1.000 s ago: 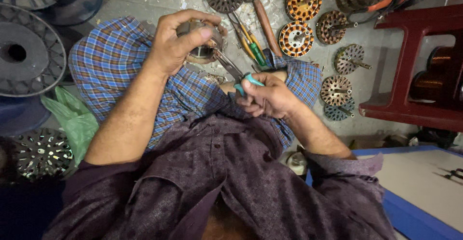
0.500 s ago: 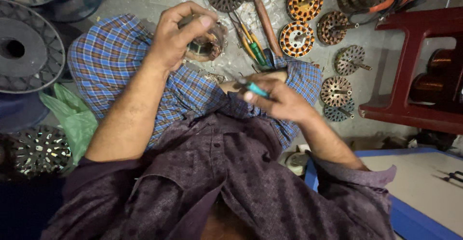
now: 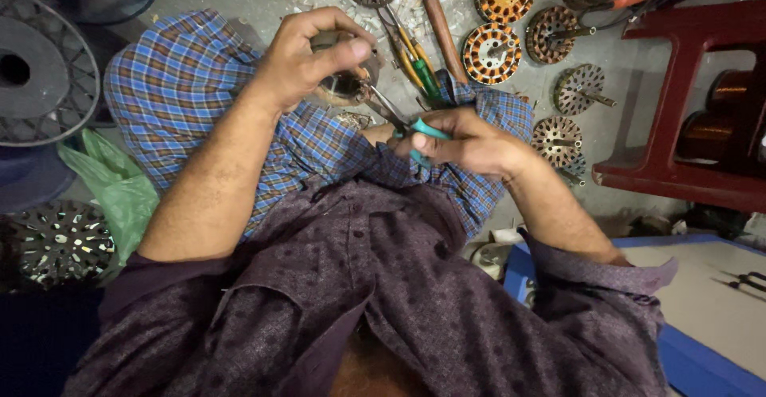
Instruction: The person sits on the floor and uses pliers and a screwdriver to remove copper windings from a cylindrical electrical component. They repeatedly pull and cut the windings, placing the removed pieces into a nearby container.
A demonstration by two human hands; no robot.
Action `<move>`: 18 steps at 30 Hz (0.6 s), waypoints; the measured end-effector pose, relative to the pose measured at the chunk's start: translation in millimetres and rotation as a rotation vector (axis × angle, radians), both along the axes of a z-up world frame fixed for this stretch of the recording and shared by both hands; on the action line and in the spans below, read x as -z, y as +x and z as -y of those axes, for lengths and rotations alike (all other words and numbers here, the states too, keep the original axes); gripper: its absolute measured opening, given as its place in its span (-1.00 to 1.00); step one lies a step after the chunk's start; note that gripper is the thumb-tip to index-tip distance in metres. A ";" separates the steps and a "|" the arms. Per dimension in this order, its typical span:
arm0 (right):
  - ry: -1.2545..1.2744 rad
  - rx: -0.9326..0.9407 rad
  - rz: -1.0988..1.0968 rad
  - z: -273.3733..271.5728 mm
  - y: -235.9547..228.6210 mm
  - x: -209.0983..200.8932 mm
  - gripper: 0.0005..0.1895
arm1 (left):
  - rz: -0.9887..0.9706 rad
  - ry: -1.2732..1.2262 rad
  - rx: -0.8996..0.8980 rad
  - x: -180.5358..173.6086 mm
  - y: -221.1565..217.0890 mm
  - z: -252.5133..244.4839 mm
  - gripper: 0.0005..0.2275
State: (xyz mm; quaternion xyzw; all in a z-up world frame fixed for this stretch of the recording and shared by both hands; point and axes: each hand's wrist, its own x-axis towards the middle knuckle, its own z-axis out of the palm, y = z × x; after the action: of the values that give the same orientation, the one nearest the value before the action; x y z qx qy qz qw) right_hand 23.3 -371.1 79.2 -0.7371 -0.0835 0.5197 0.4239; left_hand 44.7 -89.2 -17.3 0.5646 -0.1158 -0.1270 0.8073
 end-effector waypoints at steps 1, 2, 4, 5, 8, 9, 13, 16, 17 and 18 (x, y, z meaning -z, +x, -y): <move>0.016 -0.003 -0.003 0.9 0.5 1.0 -0.61 | 0.029 -0.009 0.007 0.2 -0.1 0.1 -0.69; 0.032 -0.007 -0.006 1.7 1.6 2.2 -0.60 | 0.059 -0.019 0.013 0.2 0.0 0.2 -0.69; 0.042 -0.023 -0.011 3.2 2.4 4.7 -0.60 | 0.074 0.058 0.015 0.1 -0.1 0.7 -0.70; 0.035 -0.036 -0.012 3.5 2.1 5.7 -0.59 | 0.082 0.097 0.016 0.0 -0.7 0.9 -0.70; 0.080 -0.056 0.050 2.2 -1.4 7.4 -0.59 | 0.107 0.105 0.028 -1.0 -0.5 1.7 -0.72; 0.106 -0.059 0.081 0.8 -4.1 8.1 -0.58 | 0.078 0.084 0.031 -1.1 -0.8 2.0 -0.72; -0.100 -0.013 0.106 -5.2 -16.7 11.1 -0.56 | -0.003 0.026 0.032 0.2 -3.9 3.5 -0.74; -0.156 -0.029 0.164 -7.2 -22.0 14.5 -0.55 | 0.006 -0.019 0.002 3.9 -4.5 6.2 -0.75; -0.194 -0.020 0.190 -8.4 -26.1 16.4 -0.55 | 0.013 -0.035 -0.014 5.6 -5.9 6.4 -0.76; -0.232 -0.012 0.216 -9.6 -29.8 18.7 -0.55 | -0.004 -0.049 -0.021 8.0 -6.7 6.9 -0.76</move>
State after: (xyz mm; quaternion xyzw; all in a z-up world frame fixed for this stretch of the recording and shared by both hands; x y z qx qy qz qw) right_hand -6.5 -361.6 60.6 -0.8322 -0.0726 0.4459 0.3216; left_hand 38.0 -96.1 -25.3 0.5456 -0.1112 -0.1167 0.8224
